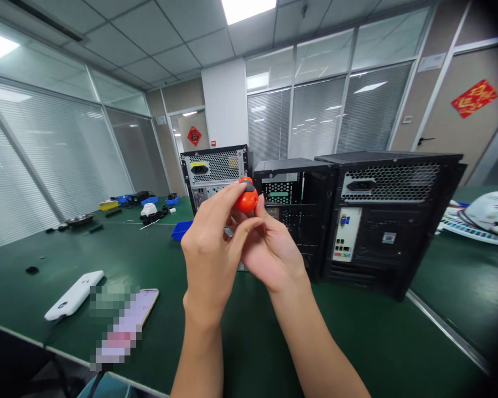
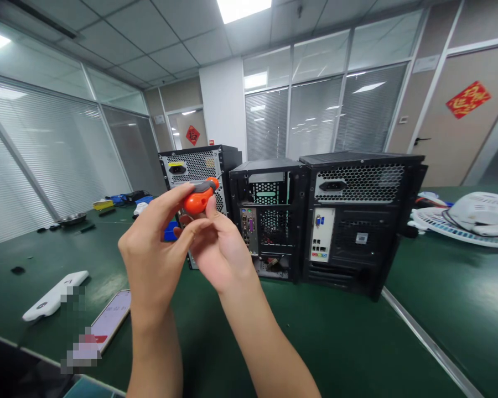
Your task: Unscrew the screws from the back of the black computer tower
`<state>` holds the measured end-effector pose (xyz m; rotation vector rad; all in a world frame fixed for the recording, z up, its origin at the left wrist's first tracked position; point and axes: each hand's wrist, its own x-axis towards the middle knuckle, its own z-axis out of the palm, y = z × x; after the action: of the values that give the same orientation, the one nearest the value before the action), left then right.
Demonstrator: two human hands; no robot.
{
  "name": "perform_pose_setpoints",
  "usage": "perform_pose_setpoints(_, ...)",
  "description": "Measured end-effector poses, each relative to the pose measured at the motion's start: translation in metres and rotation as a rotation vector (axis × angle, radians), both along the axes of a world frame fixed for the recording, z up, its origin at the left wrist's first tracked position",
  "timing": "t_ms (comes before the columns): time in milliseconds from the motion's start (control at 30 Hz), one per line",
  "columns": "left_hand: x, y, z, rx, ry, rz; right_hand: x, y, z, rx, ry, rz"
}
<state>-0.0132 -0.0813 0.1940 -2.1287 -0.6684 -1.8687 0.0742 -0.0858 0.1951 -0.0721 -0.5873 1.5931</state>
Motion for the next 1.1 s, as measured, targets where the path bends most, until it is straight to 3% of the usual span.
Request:
perform_pose_setpoints(433,0.02,0.001,-0.002,0.032,-0.251,0.126,-0.002,-0.002,0.001,0.082,-0.005,-0.014)
perform_pose_setpoints(800,0.026,0.006,-0.005,0.058,-0.352,0.105,-0.004,-0.001,-0.004,0.132,0.041,-0.033)
perform_pose_setpoints(1100,0.027,0.004,-0.005,0.05,-0.317,0.063,-0.002,-0.01,0.003,-0.052,0.113,-0.078)
